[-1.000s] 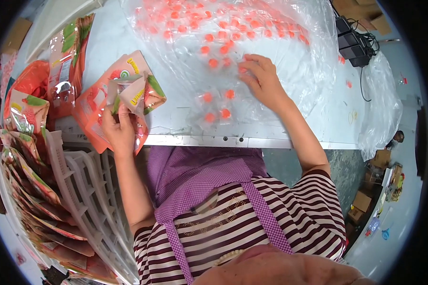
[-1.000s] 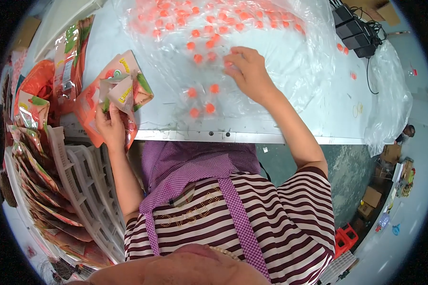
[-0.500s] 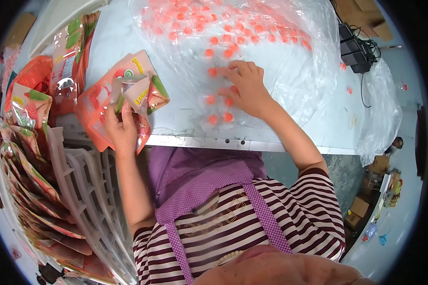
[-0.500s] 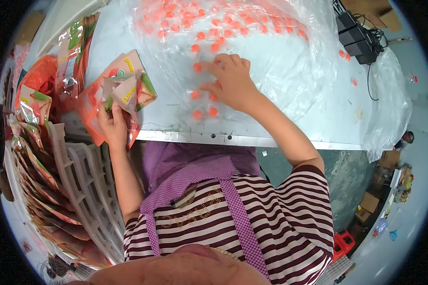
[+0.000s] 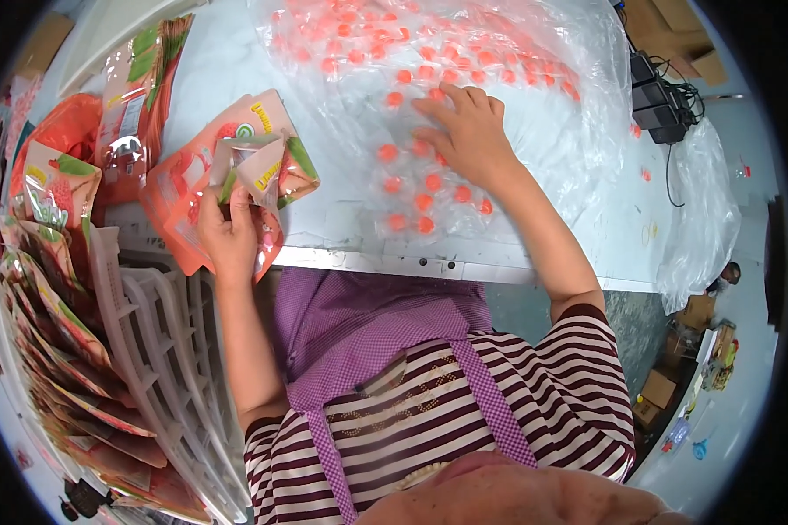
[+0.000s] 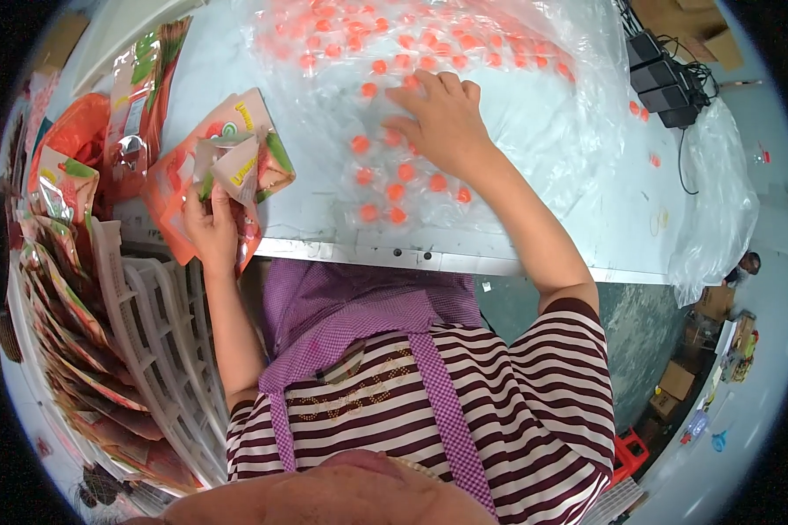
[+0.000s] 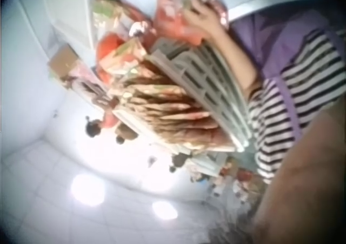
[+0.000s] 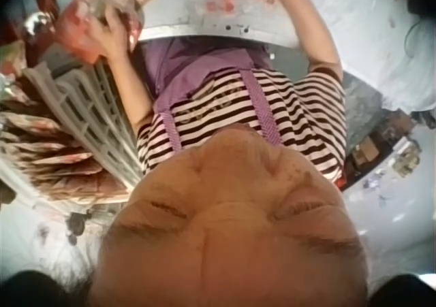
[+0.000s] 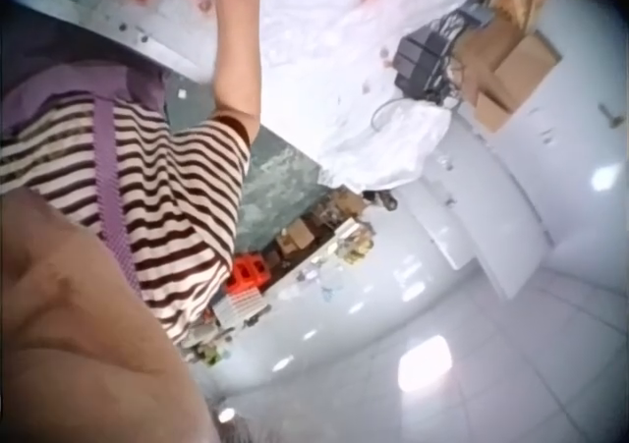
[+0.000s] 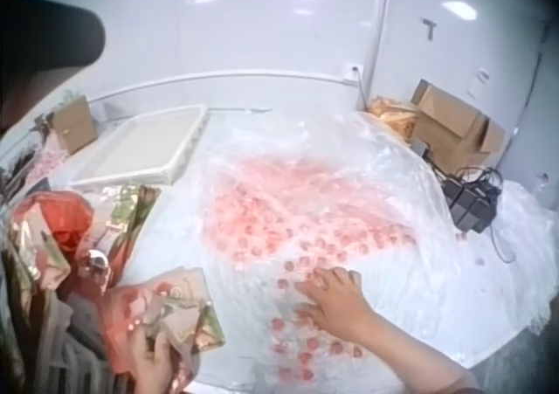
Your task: Placing individual gummy candies into plastic packaging bags in a factory production setting.
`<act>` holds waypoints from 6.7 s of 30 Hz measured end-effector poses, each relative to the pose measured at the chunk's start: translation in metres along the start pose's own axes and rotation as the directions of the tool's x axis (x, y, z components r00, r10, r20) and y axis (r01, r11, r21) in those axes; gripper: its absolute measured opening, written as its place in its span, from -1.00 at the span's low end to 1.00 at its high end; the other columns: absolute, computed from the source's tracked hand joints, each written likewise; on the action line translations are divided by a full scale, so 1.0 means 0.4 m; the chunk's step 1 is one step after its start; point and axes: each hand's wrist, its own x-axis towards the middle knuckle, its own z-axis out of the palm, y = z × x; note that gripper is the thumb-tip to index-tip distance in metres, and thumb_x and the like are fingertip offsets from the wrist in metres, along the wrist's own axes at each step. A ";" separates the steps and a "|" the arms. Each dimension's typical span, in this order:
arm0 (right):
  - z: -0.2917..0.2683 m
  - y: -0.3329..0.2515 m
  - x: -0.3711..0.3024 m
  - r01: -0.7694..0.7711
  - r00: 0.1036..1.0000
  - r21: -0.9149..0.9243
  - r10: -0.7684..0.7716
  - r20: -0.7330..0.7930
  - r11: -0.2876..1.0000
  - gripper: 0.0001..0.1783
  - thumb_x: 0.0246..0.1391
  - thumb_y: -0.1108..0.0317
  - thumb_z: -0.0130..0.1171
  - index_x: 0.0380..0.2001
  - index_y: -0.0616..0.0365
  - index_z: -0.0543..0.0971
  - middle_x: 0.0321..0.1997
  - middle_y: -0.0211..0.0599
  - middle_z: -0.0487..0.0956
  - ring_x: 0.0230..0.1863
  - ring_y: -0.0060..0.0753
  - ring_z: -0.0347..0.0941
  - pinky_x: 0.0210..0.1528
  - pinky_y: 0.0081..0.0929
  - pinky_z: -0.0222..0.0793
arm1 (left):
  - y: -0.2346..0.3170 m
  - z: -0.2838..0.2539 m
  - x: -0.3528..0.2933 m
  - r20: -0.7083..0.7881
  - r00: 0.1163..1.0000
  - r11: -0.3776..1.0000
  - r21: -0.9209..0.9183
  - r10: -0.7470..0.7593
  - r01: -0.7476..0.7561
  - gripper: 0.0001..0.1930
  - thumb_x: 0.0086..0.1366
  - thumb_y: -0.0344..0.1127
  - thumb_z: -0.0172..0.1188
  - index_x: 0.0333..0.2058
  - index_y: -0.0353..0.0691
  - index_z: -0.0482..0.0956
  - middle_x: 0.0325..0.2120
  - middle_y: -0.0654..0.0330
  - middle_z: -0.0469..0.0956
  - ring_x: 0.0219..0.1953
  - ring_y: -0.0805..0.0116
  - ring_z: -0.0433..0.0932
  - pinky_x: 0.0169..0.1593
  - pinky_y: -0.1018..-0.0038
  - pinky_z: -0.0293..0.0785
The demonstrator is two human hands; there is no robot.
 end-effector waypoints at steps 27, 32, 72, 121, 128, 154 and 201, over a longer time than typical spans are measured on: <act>-0.026 -0.050 0.027 0.125 0.975 0.111 -0.143 0.171 0.986 -0.60 0.05 0.24 0.09 -0.02 0.03 0.39 0.06 -0.37 0.39 0.08 -0.18 0.18 0.11 -0.16 -0.05 | -0.013 -0.014 0.001 0.028 1.000 0.997 0.078 0.007 -0.009 -0.76 0.29 -0.26 0.04 -0.26 -0.37 0.41 -0.46 0.21 0.48 -0.42 0.54 0.40 -0.34 0.55 0.34; 0.005 0.019 0.043 0.023 0.990 0.091 -0.010 -0.139 0.996 -0.62 0.05 0.26 0.07 -0.02 -0.01 0.42 0.08 -0.26 0.36 0.10 -0.17 0.17 0.13 -0.19 -0.01 | -0.016 -0.007 0.007 0.021 0.999 0.999 0.028 0.031 -0.032 -0.77 0.29 -0.28 0.03 -0.23 -0.36 0.42 -0.45 0.20 0.48 -0.41 0.53 0.40 -0.31 0.54 0.35; -0.038 0.046 -0.001 -0.040 0.998 0.348 0.019 0.066 0.937 -0.53 0.02 0.18 0.12 0.03 0.02 0.41 0.14 -0.22 0.31 0.10 -0.15 0.18 0.10 -0.29 0.11 | -0.009 -0.007 0.007 0.031 0.999 0.999 0.040 -0.020 0.019 -0.77 0.29 -0.24 0.04 -0.31 -0.35 0.41 -0.47 0.22 0.47 -0.41 0.54 0.40 -0.33 0.55 0.35; -0.102 -0.110 0.056 -0.186 0.854 0.981 0.485 0.187 -0.051 -0.66 0.11 0.07 0.04 -0.39 0.17 0.46 -0.52 -0.39 0.46 -0.52 -0.58 0.32 -0.46 -0.57 0.27 | 0.153 0.091 0.018 0.421 0.860 0.951 -0.023 0.287 -0.307 -0.83 0.00 -0.41 0.23 -0.37 -0.19 0.51 0.17 -0.11 0.17 0.23 -0.07 0.09 0.20 0.20 0.08; -0.061 -0.242 0.069 -0.061 0.910 0.967 0.383 0.156 -0.247 -0.61 0.20 0.03 -0.12 -0.33 0.19 0.41 -0.49 -0.39 0.44 -0.49 -0.62 0.34 -0.43 -0.64 0.32 | 0.180 0.115 0.024 0.488 0.819 0.951 -0.097 0.301 -0.292 -0.85 0.01 -0.42 0.22 -0.39 -0.22 0.49 0.17 -0.17 0.14 0.26 -0.07 0.05 0.24 0.19 -0.01; 0.018 -0.224 0.033 0.341 0.867 0.764 0.131 -0.481 0.547 -0.76 0.13 0.28 -0.10 -0.25 0.21 0.44 -0.03 -0.09 0.31 0.03 -0.23 0.21 0.06 -0.38 0.14 | 0.185 0.109 0.018 0.396 0.828 0.917 -0.167 0.398 -0.362 -0.88 0.04 -0.51 0.17 -0.41 -0.31 0.44 0.10 -0.18 0.25 0.15 -0.11 0.23 0.14 0.27 0.21; -0.013 -0.138 -0.182 0.123 0.983 0.176 -0.145 0.116 0.977 -0.04 -0.45 -0.37 0.18 0.14 -0.33 0.30 0.31 -0.21 0.08 0.32 0.08 -0.14 0.27 0.16 -0.31 | 0.186 0.016 -0.022 0.129 0.870 0.789 -0.500 0.476 -0.358 -0.84 0.20 -0.34 0.14 -0.38 -0.26 0.36 0.05 -0.27 0.28 0.12 -0.07 0.30 0.14 0.16 0.20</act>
